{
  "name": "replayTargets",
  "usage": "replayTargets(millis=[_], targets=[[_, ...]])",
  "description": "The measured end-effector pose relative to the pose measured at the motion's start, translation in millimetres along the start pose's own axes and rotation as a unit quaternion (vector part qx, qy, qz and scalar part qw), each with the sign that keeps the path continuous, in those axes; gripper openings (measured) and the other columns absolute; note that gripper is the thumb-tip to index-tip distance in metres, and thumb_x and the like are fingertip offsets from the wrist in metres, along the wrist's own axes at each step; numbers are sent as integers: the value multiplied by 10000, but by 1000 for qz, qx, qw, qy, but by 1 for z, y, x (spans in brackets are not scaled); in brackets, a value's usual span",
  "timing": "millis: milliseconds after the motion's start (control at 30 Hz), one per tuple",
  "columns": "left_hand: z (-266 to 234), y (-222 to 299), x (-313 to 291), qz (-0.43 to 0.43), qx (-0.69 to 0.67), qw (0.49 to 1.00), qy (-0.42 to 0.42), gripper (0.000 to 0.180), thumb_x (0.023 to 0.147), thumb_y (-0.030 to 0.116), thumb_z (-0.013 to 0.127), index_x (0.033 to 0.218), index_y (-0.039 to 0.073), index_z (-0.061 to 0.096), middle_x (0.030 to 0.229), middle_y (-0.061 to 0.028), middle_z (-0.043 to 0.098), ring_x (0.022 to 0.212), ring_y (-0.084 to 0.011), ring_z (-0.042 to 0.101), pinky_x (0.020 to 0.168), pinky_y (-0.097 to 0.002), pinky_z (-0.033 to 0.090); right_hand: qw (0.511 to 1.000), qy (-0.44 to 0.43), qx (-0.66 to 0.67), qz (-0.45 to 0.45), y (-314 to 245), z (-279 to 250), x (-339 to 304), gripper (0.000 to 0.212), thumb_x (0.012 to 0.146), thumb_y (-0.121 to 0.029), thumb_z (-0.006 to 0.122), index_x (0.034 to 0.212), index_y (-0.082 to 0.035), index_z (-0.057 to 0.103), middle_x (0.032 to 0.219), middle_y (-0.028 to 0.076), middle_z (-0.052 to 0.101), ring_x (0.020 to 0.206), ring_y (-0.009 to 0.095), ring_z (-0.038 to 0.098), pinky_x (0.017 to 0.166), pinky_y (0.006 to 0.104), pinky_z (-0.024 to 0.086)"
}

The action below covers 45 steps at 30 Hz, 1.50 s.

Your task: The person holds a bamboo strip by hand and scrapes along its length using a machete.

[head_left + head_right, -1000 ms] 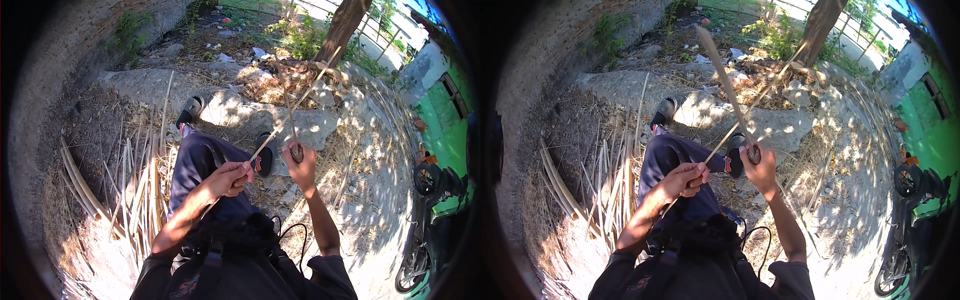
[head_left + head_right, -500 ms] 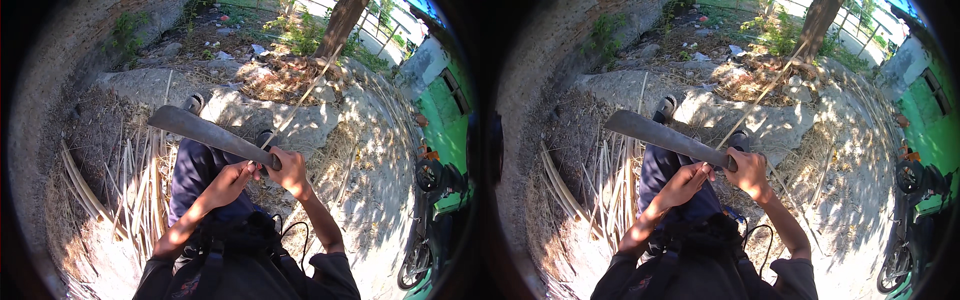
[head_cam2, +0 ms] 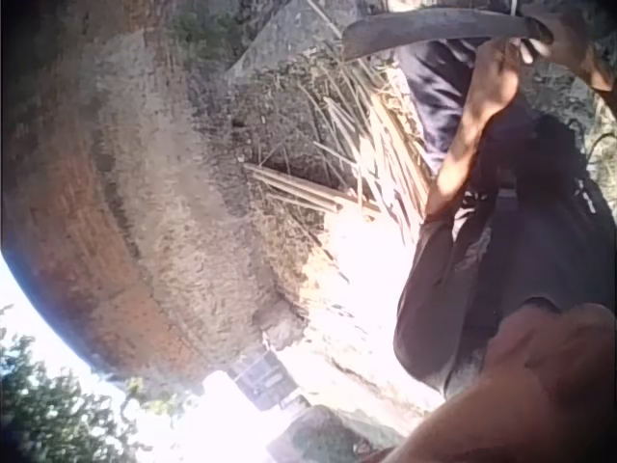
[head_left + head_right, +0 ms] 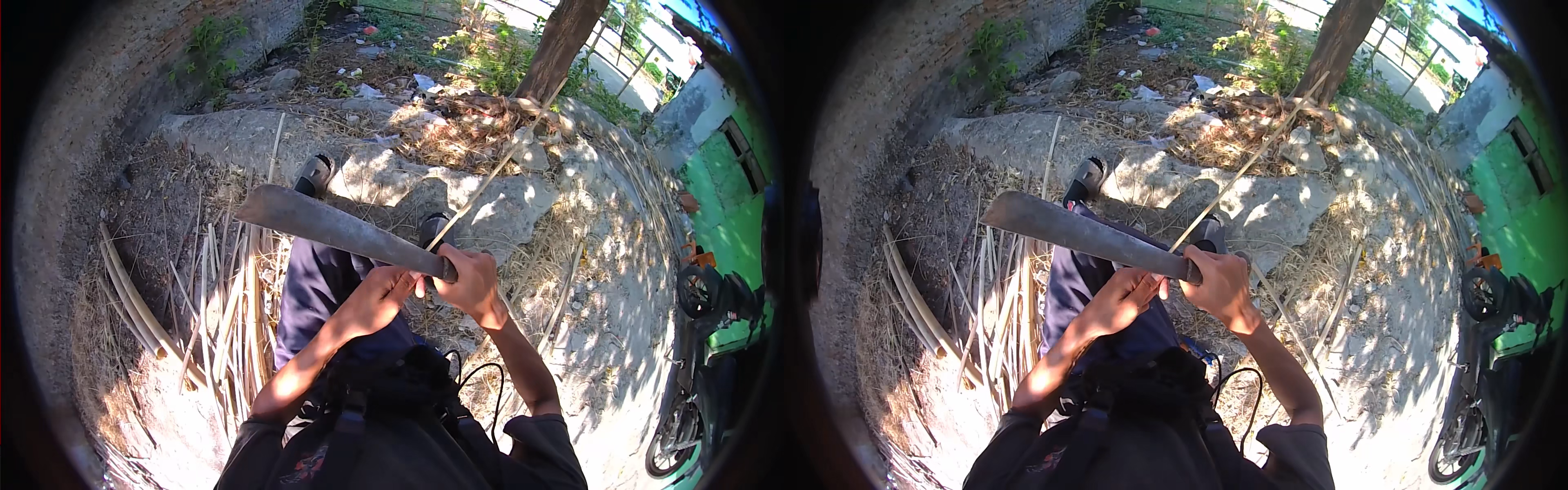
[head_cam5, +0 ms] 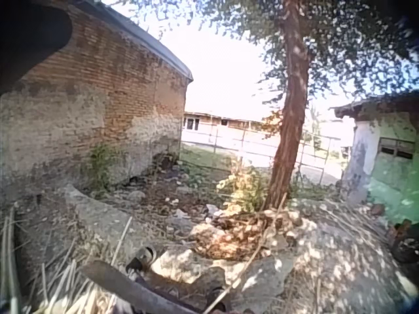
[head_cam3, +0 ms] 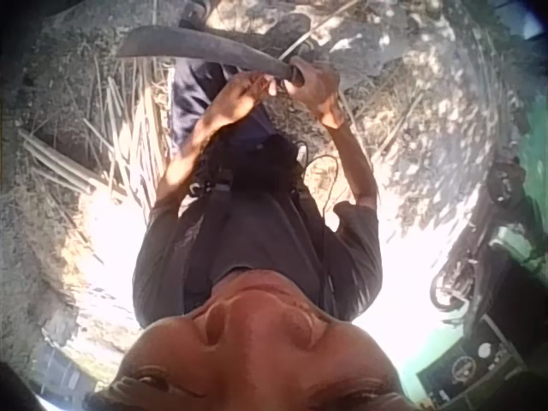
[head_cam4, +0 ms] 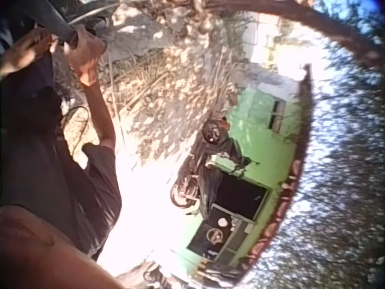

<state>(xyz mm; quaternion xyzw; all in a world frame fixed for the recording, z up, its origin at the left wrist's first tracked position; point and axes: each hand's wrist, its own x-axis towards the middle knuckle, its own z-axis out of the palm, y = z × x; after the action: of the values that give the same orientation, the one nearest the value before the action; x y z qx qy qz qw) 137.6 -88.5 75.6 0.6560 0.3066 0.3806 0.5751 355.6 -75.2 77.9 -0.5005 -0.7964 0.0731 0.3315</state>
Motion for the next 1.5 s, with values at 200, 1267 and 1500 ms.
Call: replayTargets(millis=[200,1267,1500], targets=[[-3,7,-2,-80,-13,997,-13,362,1164,279,455,1026,4,646,821,-18,579,740,-102,489,687,-318,441,1000,10,11,-6,2,4,-2,197,754,-183,757,917,-122,666,751,89,708,671,357,711,565,454,539],[-3,-2,-3,-32,5,999,0,396,1170,353,438,964,55,599,755,47,481,632,-53,405,582,-263,360,1000,17,11,-17,0,8,0,198,732,-129,765,859,-88,619,656,136,610,638,363,684,559,445,507],[-6,-8,-6,-56,-9,998,-9,414,1167,374,445,951,57,602,741,46,472,645,-56,414,588,-263,358,1000,-10,8,-3,-3,4,2,240,721,-148,777,901,-99,626,650,127,616,663,369,693,581,472,514]])
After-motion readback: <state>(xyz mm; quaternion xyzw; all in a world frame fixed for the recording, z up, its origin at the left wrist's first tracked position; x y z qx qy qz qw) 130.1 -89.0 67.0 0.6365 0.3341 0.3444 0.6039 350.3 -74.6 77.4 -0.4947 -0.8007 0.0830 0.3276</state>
